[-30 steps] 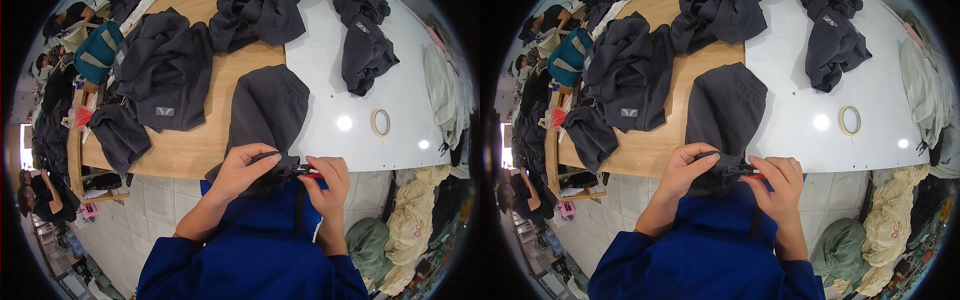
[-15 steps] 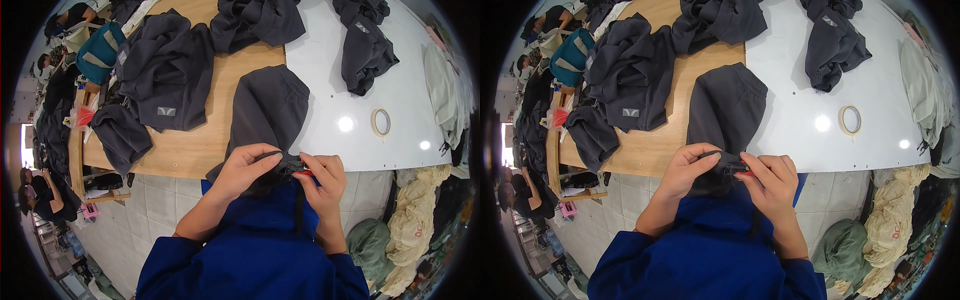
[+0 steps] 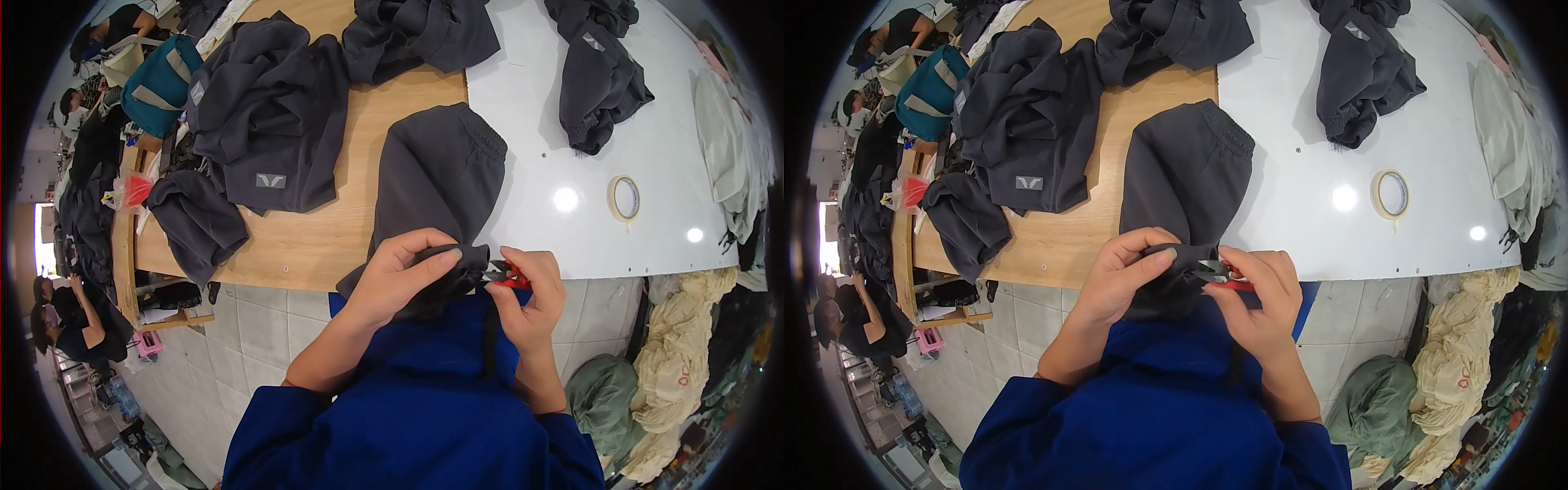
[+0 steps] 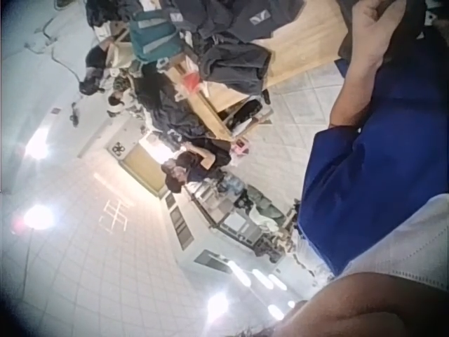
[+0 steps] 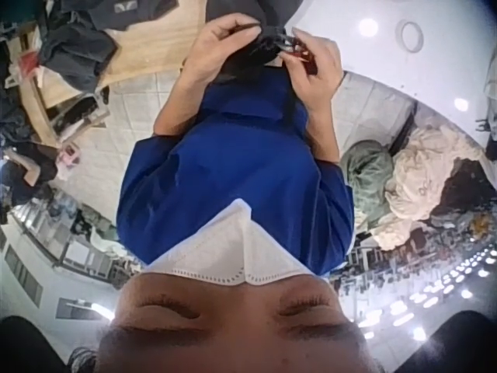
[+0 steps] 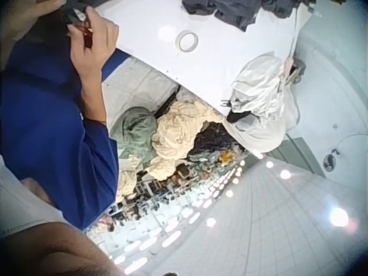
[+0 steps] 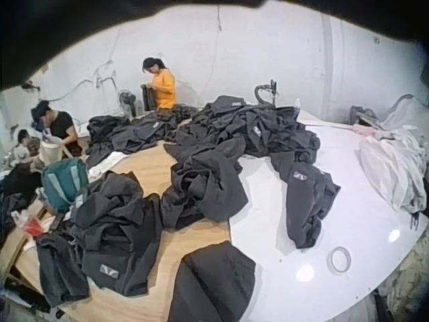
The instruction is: Trimming excess threads from dark grey shorts using small hand clippers.
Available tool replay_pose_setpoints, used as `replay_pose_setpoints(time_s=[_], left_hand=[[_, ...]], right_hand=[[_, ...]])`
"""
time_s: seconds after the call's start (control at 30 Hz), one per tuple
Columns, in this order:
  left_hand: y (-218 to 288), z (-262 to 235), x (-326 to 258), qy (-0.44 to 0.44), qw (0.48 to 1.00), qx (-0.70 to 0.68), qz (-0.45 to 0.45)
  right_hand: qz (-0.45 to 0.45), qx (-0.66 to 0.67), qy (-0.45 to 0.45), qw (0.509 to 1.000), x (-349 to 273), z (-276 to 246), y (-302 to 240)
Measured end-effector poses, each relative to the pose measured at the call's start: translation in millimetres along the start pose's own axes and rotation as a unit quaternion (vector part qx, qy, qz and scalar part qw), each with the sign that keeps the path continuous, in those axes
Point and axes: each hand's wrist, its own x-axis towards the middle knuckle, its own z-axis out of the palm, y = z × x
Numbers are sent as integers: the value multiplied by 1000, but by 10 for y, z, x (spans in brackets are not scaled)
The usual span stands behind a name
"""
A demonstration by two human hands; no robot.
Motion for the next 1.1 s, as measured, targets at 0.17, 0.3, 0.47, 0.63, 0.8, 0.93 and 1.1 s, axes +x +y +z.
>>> replay_pose_setpoints(time_s=[0.17,0.3,0.47,0.63,0.8,0.93,1.1], left_hand=[[-38,-31,-9,-11,1000,-12,-25],[-55,-14,-7,6,1000,-11,19],[23,-3,-3,40,999,0,-1],[-37,-30,8,26,997,9,70],[11,107,8,62,996,-3,62],[-19,109,-11,65,996,-5,65],[-53,127,-31,64,994,37,80]], right_hand=[[-34,2,-17,999,8,103,-56],[-178,-46,-38,982,-52,103,77],[-139,84,11,987,-144,70,122],[82,311,54,945,-369,105,139],[118,116,10,986,-293,133,77],[52,51,0,997,-220,151,71],[53,53,10,997,-209,161,68]])
